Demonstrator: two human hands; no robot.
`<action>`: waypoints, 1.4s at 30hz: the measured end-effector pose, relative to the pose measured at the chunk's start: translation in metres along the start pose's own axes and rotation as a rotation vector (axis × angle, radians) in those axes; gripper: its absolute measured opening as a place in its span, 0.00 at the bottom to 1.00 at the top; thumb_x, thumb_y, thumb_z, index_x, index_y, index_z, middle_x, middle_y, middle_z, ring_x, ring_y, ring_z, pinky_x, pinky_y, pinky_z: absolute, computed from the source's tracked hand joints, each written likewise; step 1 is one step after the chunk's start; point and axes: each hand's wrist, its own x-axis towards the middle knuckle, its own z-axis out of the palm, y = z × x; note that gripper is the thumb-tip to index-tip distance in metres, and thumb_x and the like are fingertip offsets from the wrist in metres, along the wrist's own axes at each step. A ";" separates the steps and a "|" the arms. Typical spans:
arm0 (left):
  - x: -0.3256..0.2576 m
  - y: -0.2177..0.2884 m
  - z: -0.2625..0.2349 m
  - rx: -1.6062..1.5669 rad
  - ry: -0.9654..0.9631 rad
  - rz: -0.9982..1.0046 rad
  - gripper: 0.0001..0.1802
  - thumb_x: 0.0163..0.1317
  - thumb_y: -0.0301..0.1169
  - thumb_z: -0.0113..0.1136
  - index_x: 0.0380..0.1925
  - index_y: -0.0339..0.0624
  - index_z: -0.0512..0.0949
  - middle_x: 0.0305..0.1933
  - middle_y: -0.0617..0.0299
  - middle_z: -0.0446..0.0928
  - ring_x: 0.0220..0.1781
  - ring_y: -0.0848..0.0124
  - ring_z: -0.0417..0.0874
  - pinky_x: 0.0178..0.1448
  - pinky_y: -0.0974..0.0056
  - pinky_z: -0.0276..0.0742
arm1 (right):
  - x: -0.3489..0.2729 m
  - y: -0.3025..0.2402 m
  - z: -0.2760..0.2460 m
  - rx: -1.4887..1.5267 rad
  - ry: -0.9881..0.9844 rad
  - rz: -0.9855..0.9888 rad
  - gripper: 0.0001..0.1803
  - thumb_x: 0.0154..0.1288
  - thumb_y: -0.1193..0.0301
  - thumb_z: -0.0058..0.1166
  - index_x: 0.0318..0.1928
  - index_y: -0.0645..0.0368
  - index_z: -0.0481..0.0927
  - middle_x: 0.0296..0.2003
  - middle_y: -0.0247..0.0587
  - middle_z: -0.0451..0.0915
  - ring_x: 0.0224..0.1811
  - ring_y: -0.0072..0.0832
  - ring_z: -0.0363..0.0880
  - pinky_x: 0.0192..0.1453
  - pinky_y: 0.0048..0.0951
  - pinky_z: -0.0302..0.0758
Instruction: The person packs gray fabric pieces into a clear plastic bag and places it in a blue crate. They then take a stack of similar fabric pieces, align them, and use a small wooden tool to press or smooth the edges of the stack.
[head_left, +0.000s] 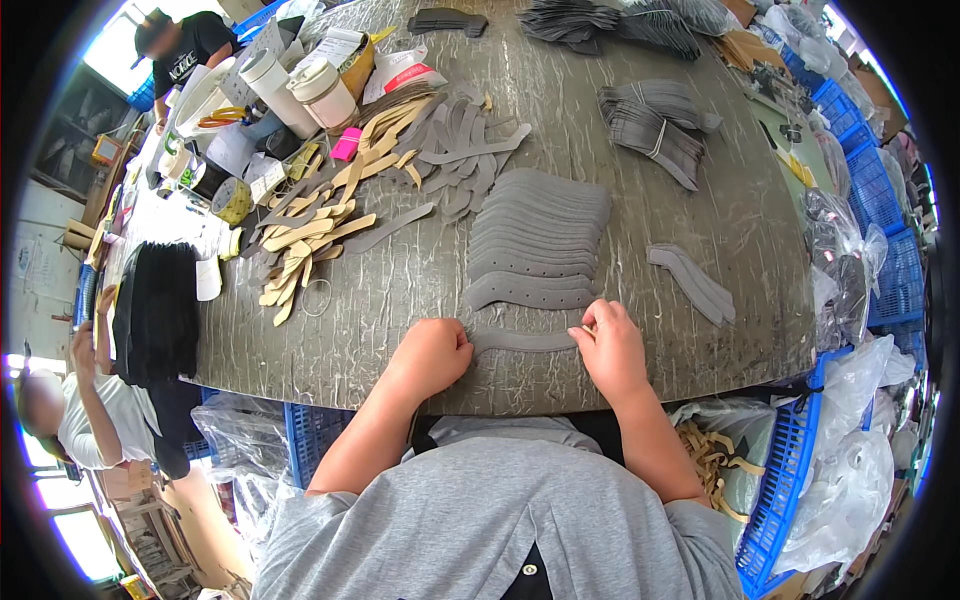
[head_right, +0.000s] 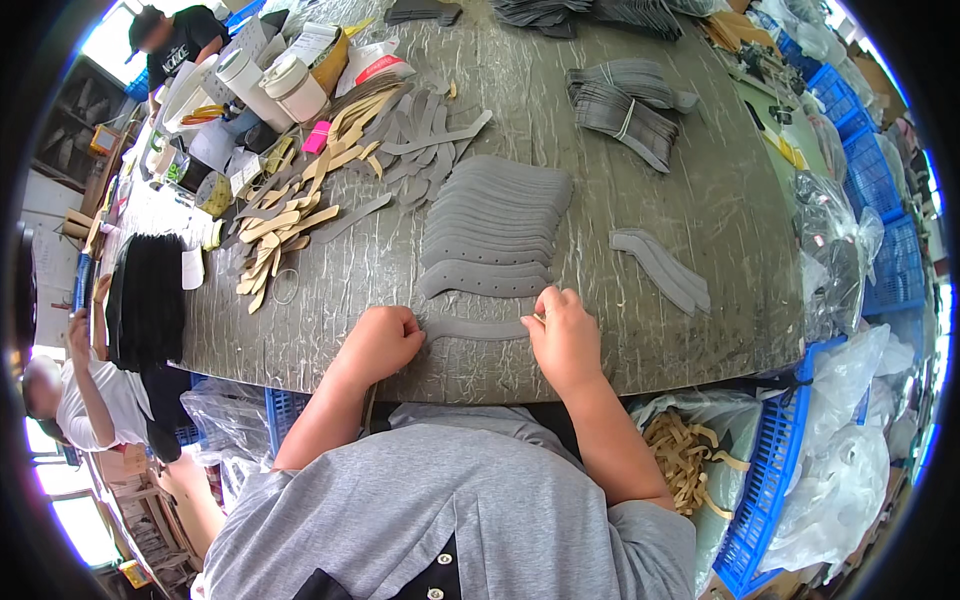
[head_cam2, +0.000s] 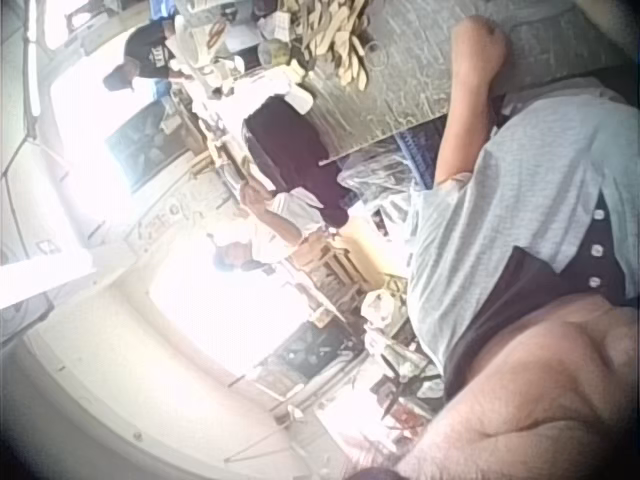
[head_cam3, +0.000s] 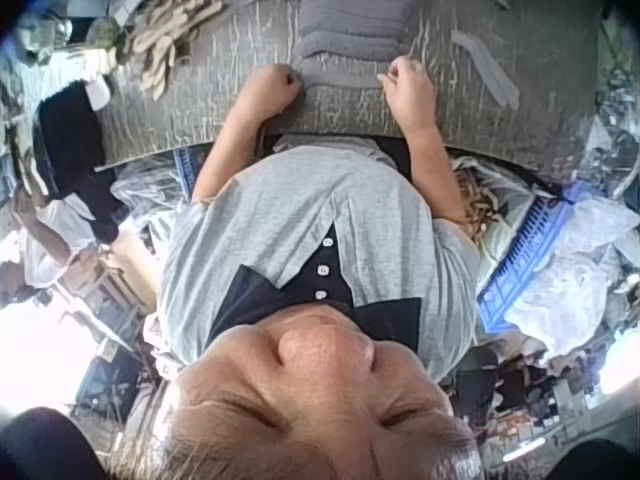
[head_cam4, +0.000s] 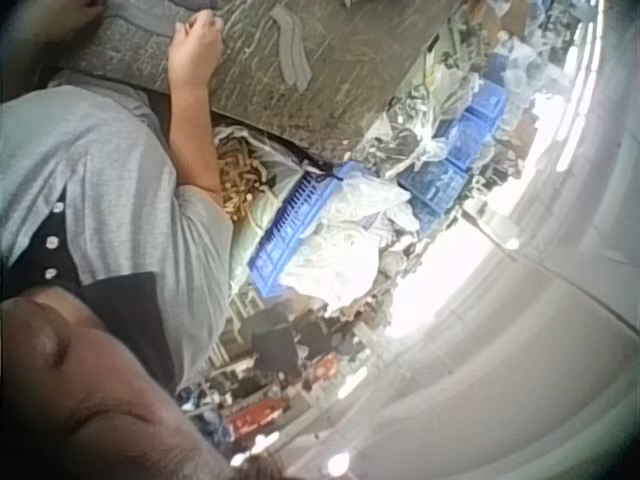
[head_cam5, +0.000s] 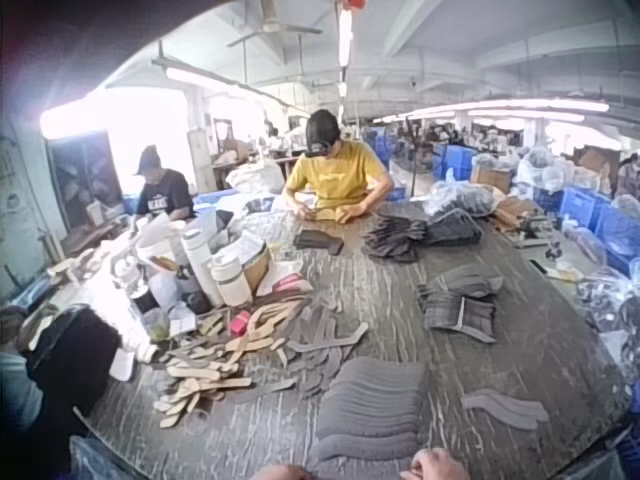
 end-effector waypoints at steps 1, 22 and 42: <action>0.000 0.000 0.001 0.014 0.001 0.007 0.10 0.52 0.31 0.63 0.26 0.33 0.81 0.24 0.46 0.80 0.27 0.54 0.82 0.35 0.57 0.77 | -0.003 -0.004 -0.001 -0.008 0.017 -0.079 0.08 0.56 0.74 0.61 0.38 0.56 0.81 0.31 0.42 0.75 0.28 0.42 0.79 0.30 0.39 0.75; -0.011 0.028 -0.014 -0.388 0.166 0.066 0.10 0.58 0.28 0.66 0.33 0.34 0.75 0.25 0.58 0.76 0.25 0.73 0.74 0.32 0.66 0.73 | 0.021 0.028 -0.071 -0.119 0.228 0.086 0.13 0.58 0.70 0.62 0.45 0.53 0.85 0.32 0.44 0.82 0.34 0.42 0.81 0.38 0.37 0.76; -0.020 0.066 -0.008 0.080 0.257 0.788 0.45 0.53 0.66 0.54 0.59 0.39 0.67 0.46 0.49 0.69 0.44 0.52 0.76 0.42 0.53 0.78 | 0.004 -0.074 -0.023 1.003 -0.530 0.078 0.10 0.60 0.73 0.60 0.39 0.66 0.83 0.31 0.35 0.85 0.34 0.16 0.78 0.38 0.23 0.74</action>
